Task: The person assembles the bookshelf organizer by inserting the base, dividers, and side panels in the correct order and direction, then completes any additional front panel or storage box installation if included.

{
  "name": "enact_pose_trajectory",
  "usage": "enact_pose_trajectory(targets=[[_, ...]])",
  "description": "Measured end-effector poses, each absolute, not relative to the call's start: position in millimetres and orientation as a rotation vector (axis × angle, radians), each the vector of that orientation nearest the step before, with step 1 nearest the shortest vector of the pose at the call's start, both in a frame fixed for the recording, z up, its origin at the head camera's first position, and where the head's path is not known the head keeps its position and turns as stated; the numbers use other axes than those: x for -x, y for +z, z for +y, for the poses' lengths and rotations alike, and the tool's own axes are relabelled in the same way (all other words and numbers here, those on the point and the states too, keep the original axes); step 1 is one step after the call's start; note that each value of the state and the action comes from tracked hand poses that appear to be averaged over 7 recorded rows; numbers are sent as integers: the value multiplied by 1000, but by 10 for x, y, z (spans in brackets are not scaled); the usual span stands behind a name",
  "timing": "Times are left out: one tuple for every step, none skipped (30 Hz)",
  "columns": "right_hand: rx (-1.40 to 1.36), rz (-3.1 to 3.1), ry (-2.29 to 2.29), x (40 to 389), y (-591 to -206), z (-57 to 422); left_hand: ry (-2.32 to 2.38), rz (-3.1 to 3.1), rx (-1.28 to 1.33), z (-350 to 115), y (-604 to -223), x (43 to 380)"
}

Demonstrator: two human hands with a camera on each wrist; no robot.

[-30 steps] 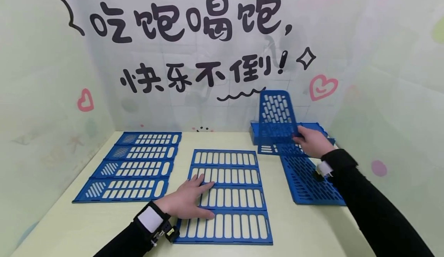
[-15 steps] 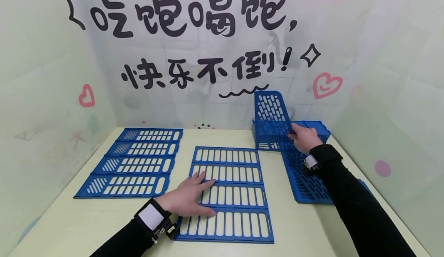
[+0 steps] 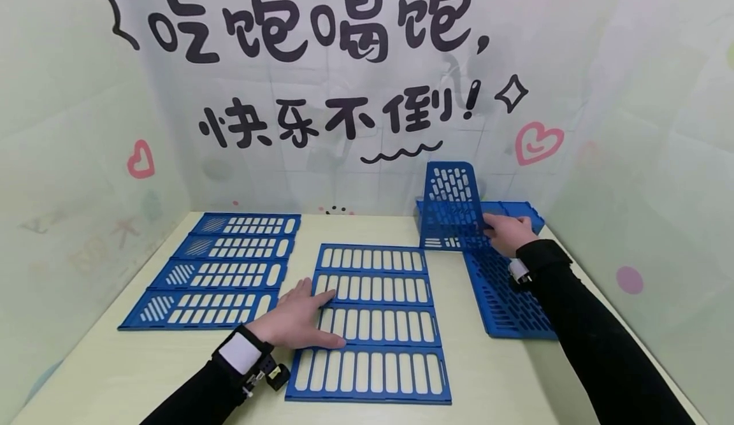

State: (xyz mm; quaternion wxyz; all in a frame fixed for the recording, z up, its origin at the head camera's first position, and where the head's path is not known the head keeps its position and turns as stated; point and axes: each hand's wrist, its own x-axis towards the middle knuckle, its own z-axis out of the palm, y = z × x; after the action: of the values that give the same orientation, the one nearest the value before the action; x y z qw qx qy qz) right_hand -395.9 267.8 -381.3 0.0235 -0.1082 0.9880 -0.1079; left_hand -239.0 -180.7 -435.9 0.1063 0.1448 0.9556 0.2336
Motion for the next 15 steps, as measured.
enact_pose_trajectory(targets=[[319,3049,-345,3959,-3817,2654,682,2809,-433,-1818,-4363,2391],[307,3043,-350,3963,-3823,2626,675,2806,-440,-1827,-4371,2395],[293,3039,-356,3972,-3830,2592,676,2803,-444,-1835,-4376,2395],[282,3038,-358,3984,-3827,2556,676,2806,-452,-1837,-4380,2398],[273,3039,-365,3999,-3827,2517,675,2807,-458,-1840,-4385,2400],[268,3041,-361,4013,-3829,2481,677,2805,-461,-1842,-4391,2401],[265,3043,-365,4026,-3832,2444,677,2801,-465,-1842,-4396,2403],[265,3044,-367,4036,-3835,2409,678,2796,-468,-1841,-4397,2404],[264,3042,-381,4050,-3839,2380,679,2791,-470,-1840,-4397,2405],[273,3043,-389,4058,-3844,2354,683,2785,-470,-1838,-4396,2406],[281,3042,-407,4060,-3851,2335,686,2779,-468,-1836,-4395,2408],[291,3043,-418,4058,-3855,2318,691,2774,-466,-1836,-4392,2409],[308,3042,-439,4053,-3860,2296,693,2770,-466,-1836,-4390,2409],[340,3031,-459,4042,-3866,2273,699,2764,-469,-1837,-4388,2410],[371,3026,-486,4028,-3876,2234,707,2756,-474,-1838,-4388,2411]])
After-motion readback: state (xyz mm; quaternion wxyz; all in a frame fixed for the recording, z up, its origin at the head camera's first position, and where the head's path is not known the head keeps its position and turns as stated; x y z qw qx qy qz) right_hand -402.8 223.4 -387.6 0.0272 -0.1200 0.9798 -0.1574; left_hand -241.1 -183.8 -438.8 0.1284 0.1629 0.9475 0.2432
